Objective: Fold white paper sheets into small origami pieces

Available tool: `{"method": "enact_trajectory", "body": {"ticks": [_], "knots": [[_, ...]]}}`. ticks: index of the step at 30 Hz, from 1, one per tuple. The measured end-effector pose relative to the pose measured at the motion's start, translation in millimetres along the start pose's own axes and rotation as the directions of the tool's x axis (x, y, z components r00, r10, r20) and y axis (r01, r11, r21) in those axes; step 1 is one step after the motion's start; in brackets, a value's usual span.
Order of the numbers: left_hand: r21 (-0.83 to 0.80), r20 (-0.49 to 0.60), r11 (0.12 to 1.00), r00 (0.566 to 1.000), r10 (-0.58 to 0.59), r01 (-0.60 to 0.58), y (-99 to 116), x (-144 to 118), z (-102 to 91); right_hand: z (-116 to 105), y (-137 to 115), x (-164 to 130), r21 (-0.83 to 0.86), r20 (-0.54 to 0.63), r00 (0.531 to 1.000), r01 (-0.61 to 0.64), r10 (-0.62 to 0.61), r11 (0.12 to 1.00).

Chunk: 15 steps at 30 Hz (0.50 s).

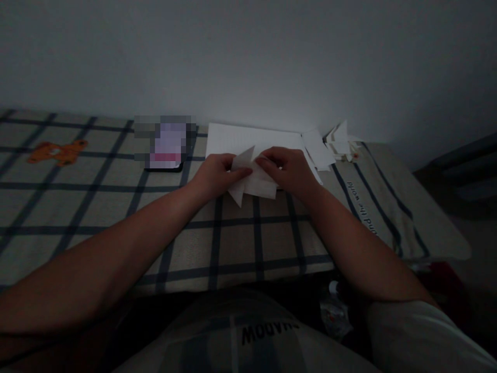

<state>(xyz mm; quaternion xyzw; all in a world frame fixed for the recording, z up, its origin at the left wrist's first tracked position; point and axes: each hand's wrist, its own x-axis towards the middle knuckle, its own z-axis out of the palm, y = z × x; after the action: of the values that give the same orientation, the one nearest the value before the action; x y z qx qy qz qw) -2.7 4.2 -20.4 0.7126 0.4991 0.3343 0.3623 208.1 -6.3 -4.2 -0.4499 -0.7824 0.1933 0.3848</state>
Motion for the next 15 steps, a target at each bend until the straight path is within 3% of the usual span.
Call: {"method": "enact_trajectory", "body": {"ticks": [3,7,10,15], "knots": [[-0.179,0.048,0.981,0.997,-0.066,0.074,-3.5,3.4,-2.7,-2.3,2.3,1.9,0.241,-0.001,0.995,-0.095,0.098,0.966],[-0.434,0.147,0.883,0.981,-0.126,0.178,-4.4,6.0,-5.1,-2.6,7.5,6.1,0.519,0.084,0.980,-0.200,0.183,0.831],[-0.531,0.186,0.818,0.972,-0.141,0.221,-3.9,6.8,-5.8,0.5,11.7,7.7,0.602,0.122,0.975,-0.223,0.187,0.767],[-0.526,0.173,0.814,0.968,-0.180,0.246,-4.1,7.2,-5.0,7.9,15.6,5.8,0.632,0.223,0.960,-0.276,0.171,0.724]]}}
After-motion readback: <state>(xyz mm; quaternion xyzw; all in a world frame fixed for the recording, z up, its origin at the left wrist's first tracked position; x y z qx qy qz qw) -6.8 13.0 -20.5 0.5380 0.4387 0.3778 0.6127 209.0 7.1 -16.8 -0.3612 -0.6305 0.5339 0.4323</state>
